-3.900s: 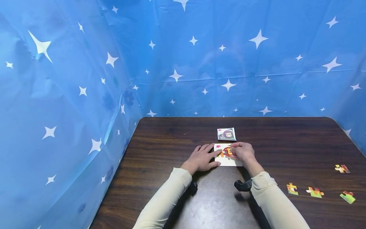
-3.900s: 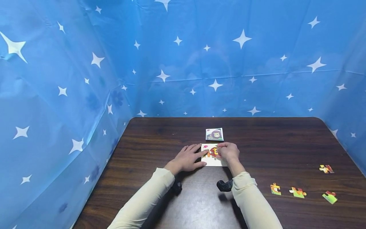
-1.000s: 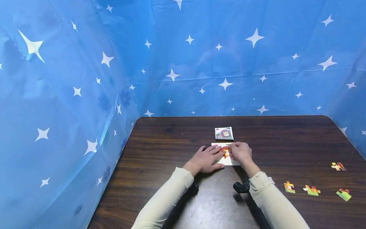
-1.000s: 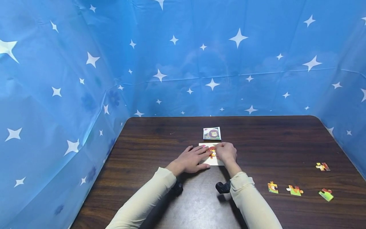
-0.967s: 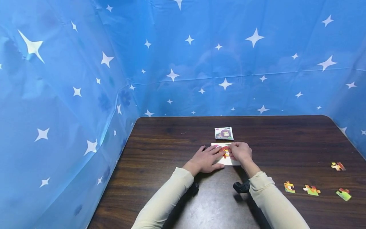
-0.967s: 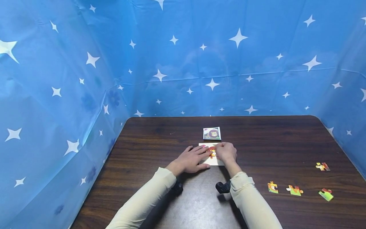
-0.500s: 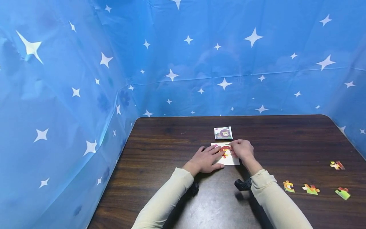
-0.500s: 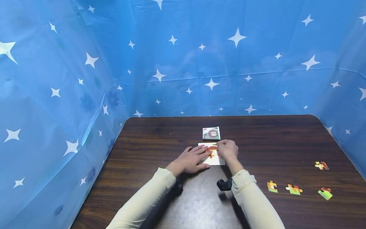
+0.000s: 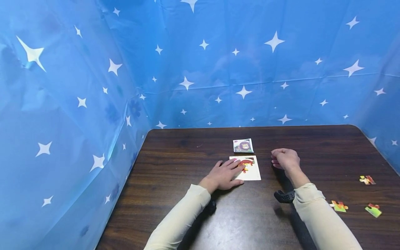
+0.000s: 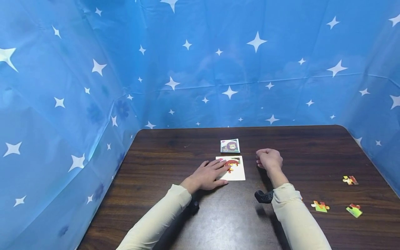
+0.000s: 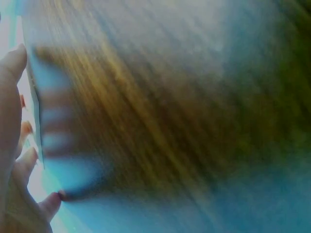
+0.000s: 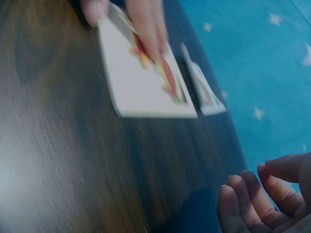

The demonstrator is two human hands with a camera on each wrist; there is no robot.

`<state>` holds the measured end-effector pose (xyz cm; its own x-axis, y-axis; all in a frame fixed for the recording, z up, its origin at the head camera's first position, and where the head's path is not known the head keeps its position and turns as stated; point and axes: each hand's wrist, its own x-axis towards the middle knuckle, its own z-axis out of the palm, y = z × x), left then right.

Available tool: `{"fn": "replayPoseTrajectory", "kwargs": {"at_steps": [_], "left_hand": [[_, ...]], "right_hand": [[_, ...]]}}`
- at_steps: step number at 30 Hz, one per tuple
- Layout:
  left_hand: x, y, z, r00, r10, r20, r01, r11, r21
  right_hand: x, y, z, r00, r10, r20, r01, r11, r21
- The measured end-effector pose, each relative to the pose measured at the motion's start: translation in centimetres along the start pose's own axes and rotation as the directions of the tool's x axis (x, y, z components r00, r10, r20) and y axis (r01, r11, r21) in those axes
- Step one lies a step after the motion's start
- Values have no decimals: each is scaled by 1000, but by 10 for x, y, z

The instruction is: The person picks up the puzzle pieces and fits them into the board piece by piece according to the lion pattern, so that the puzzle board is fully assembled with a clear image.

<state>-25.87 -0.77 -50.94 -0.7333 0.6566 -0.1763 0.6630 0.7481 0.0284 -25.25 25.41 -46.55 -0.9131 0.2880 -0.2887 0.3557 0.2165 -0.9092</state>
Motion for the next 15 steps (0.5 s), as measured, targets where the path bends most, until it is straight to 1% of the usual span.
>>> {"fn": "replayPoseTrajectory", "kwargs": {"at_steps": [3, 6, 10, 15], "left_hand": [[0, 0, 1, 1000, 2, 0, -2, 1000, 2], [0, -1, 2, 1000, 2, -1, -2, 1000, 10], [-1, -2, 2, 1000, 4, 9, -4, 1000, 5], [-2, -1, 3, 1000, 15, 8, -15, 1000, -6]], "right_hand": [[4, 4, -23, 1000, 13, -16, -13, 1000, 11], [9, 9, -49, 999, 29, -32, -29, 1000, -1], [14, 21, -84, 997, 52, -50, -52, 999, 3], [17, 38, -127, 989, 92, -112, -91, 996, 16]]}}
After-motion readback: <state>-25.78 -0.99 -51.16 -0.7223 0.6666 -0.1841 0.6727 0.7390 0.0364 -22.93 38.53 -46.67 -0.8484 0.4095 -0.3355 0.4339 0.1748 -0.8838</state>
